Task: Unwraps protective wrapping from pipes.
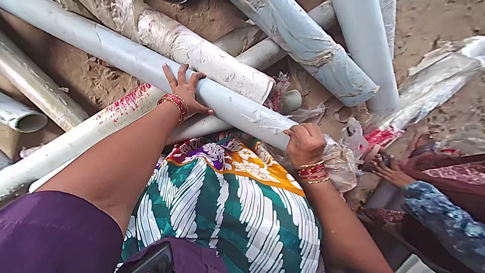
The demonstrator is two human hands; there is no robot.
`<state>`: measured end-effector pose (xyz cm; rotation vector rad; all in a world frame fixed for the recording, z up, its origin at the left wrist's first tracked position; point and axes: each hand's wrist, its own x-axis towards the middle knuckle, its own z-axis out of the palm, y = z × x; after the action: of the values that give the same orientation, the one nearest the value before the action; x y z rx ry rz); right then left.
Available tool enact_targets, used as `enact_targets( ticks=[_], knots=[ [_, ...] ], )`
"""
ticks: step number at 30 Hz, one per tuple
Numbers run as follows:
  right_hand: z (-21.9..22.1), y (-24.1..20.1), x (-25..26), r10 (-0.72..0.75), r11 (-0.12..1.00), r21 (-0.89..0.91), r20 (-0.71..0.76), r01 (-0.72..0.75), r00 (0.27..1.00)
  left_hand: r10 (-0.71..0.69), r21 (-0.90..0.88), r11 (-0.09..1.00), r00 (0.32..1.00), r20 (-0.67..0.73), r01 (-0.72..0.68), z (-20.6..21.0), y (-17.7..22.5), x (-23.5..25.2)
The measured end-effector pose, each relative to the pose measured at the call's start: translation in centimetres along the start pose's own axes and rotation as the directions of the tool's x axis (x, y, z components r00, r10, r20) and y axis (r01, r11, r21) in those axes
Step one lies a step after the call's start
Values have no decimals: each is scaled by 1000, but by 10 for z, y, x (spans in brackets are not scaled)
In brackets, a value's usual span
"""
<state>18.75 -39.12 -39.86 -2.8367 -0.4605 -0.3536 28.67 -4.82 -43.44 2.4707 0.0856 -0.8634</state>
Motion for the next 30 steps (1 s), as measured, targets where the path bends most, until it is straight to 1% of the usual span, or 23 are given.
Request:
enact_targets(
  ticks=[2, 3, 4, 5, 6, 8, 9, 10, 11, 12, 13, 14, 15, 16, 17, 18, 20, 22, 25, 27, 28, 29, 30],
  knots=[
    [8, -2, 2, 129, 992, 11, -77, -129, 989, 10, 25, 1000, 1000, 8, -10, -1, 0, 3],
    [9, -3, 8, 198, 980, 16, -88, -197, 976, 7, 28, 1000, 1000, 8, -7, -1, 1, 5],
    [8, -7, 15, 291, 957, 26, -64, -290, 954, 1, 31, 1000, 1000, 5, -1, -3, 2, 7],
    [5, -10, 24, 398, 917, 34, -6, -398, 917, -5, 33, 999, 1000, 6, 5, -3, 2, 7],
    [-1, -13, 35, 504, 861, 36, 85, -508, 860, -2, 29, 1000, 1000, 4, 2, -3, 3, 9],
    [-13, -12, 52, 649, 720, 90, 265, -688, 713, -2, 30, 1000, 1000, 13, 2, -3, 2, 7],
    [-19, -7, 57, 687, 641, 171, 307, -748, 659, 5, 22, 1000, 1000, 9, -5, -4, 3, 8],
    [-24, -1, 58, 696, 565, 295, 331, -770, 637, 16, 8, 1000, 1000, -3, -16, -3, 2, 7],
    [-31, 5, 60, 676, 492, 409, 376, -768, 633, 17, -10, 1000, 1000, -15, -17, 0, 0, 5],
    [-36, 11, 61, 603, 483, 487, 418, -728, 679, 9, -24, 1000, 1000, -24, -9, 0, -1, 3],
    [-38, 15, 57, 469, 579, 493, 450, -649, 760, -3, -23, 1000, 1000, -15, 2, 2, -1, -1],
    [-35, 17, 52, 303, 718, 466, 459, -517, 835, -6, -22, 1000, 1000, -14, 5, 2, -1, -2],
    [-27, 15, 49, 144, 827, 434, 449, -356, 882, -11, -16, 1000, 1000, -13, 11, 0, -1, -3],
    [-17, 11, 45, 19, 889, 412, 407, -202, 913, -16, -13, 1000, 1000, -13, 16, 0, 0, -2],
    [-7, 7, 41, -58, 916, 391, 352, -90, 934, -18, -13, 1000, 1000, -12, 17, 0, 1, -2],
    [0, 2, 37, -70, 930, 366, 287, -41, 955, -20, -13, 1000, 1000, -9, 20, 0, 1, -2],
    [11, -7, 29, -22, 942, 334, 130, -23, 991, -24, -17, 1000, 1000, -5, 24, 0, 0, -3],
    [21, -12, 25, 1, 966, 260, -12, 2, 1000, -27, -18, 999, 1000, -3, 27, -1, 2, -3],
    [30, -15, 29, 22, 989, 146, -74, -11, 997, -19, -13, 1000, 1000, -5, 18, -3, 2, 0],
    [32, -19, 33, 104, 989, 112, -72, -96, 992, -4, -11, 1000, 1000, -3, 4, -3, 1, 2],
    [32, -20, 36, 177, 979, 117, -77, -167, 981, 3, -14, 1000, 1000, -3, -3, -3, 2, 3],
    [32, -21, 42, 286, 951, 149, -90, -271, 954, 8, -13, 1000, 1000, -5, -9, -4, 3, 5],
    [28, -22, 49, 450, 879, 216, -79, -425, 890, 7, -14, 1000, 1000, -6, -8, -4, 3, 5]
  ],
)
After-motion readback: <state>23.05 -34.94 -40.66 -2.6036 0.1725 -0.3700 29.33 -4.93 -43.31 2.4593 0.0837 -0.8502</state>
